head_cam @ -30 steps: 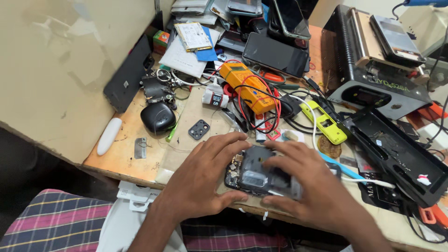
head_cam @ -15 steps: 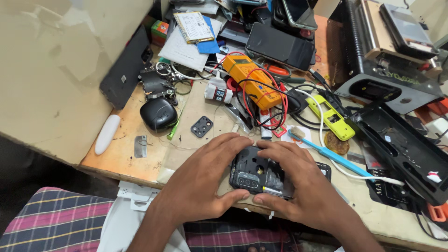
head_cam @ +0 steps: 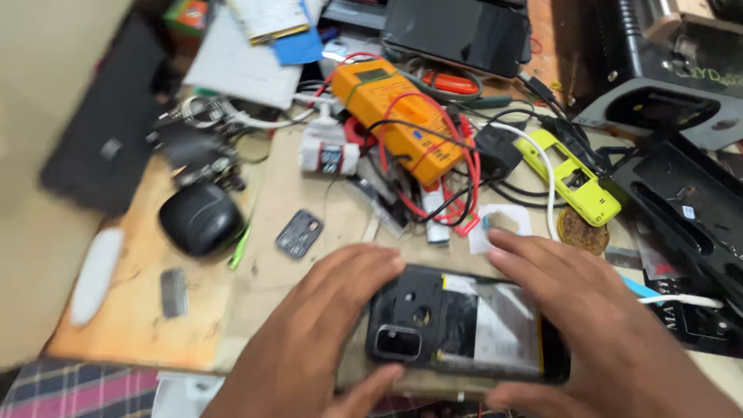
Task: The person repairs a smartphone at a cluttered workbench. They peel adhesive and a protective layer from the phone body, apply glue to the camera area, press the rear frame into place, align and press the display assembly, and handle small internal components while reassembling the device.
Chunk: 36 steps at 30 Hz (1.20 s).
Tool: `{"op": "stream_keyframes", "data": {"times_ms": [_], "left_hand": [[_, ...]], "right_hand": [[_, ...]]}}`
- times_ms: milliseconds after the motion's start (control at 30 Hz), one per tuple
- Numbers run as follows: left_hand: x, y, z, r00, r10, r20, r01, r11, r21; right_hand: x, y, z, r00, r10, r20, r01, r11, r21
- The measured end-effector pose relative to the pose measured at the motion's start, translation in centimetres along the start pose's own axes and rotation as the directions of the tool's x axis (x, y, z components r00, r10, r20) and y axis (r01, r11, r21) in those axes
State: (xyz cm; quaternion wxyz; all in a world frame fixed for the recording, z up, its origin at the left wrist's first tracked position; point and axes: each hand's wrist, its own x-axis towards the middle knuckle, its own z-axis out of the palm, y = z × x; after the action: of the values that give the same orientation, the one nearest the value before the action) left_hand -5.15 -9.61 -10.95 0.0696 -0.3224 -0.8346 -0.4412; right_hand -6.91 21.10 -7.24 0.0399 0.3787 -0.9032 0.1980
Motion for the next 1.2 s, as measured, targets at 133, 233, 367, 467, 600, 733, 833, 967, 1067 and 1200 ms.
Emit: {"op": "stream_keyframes", "data": {"times_ms": [133,233,367,467,600,733,833,967,1067,1200], "left_hand": [[1.5,-5.7,2.5,0.998,0.047,0.038,-0.054,0.978,0.199],[1.4,-11.1,5.7,0.99,0.109,-0.093,-0.072,0.94,0.334],[1.5,-19.8,8.8,0.991,0.119,-0.059,-0.095,0.944,0.316],[3.1,-26.4,7.9,0.995,0.095,0.02,-0.096,0.943,0.32],[7.1,-32.8,6.3,0.991,0.08,0.111,-0.114,0.933,0.34],[12.3,-37.6,7.4,0.984,0.144,0.108,-0.174,0.914,0.367],[14.6,-37.9,7.0,0.976,0.214,0.033,-0.214,0.929,0.303],[16.5,-33.2,6.3,0.974,0.194,-0.119,-0.186,0.98,0.071],[17.4,-33.1,7.5,0.967,0.21,-0.142,-0.208,0.978,0.028],[15.9,-36.6,12.7,0.963,0.189,-0.194,-0.206,0.976,-0.072]], "right_hand": [[-3.7,7.4,1.1,0.998,0.028,0.055,-0.031,0.998,0.048],[-5.9,12.8,4.6,0.992,-0.119,-0.031,0.119,0.993,-0.02],[-3.8,18.3,9.0,0.954,0.202,0.221,-0.195,0.979,-0.05],[-0.8,20.2,16.4,0.821,0.434,0.371,-0.472,0.882,0.014],[-1.5,20.7,30.1,0.686,0.54,0.487,-0.671,0.729,0.137],[-0.4,22.2,39.7,0.637,0.588,0.498,-0.738,0.651,0.175],[5.0,22.0,38.8,0.648,0.598,0.471,-0.742,0.635,0.214],[9.5,19.2,28.4,0.797,0.47,0.379,-0.604,0.645,0.469],[6.3,18.0,18.3,0.934,0.18,0.308,-0.356,0.523,0.774],[0.6,19.1,16.6,0.945,0.098,0.313,-0.31,0.581,0.752]]}}
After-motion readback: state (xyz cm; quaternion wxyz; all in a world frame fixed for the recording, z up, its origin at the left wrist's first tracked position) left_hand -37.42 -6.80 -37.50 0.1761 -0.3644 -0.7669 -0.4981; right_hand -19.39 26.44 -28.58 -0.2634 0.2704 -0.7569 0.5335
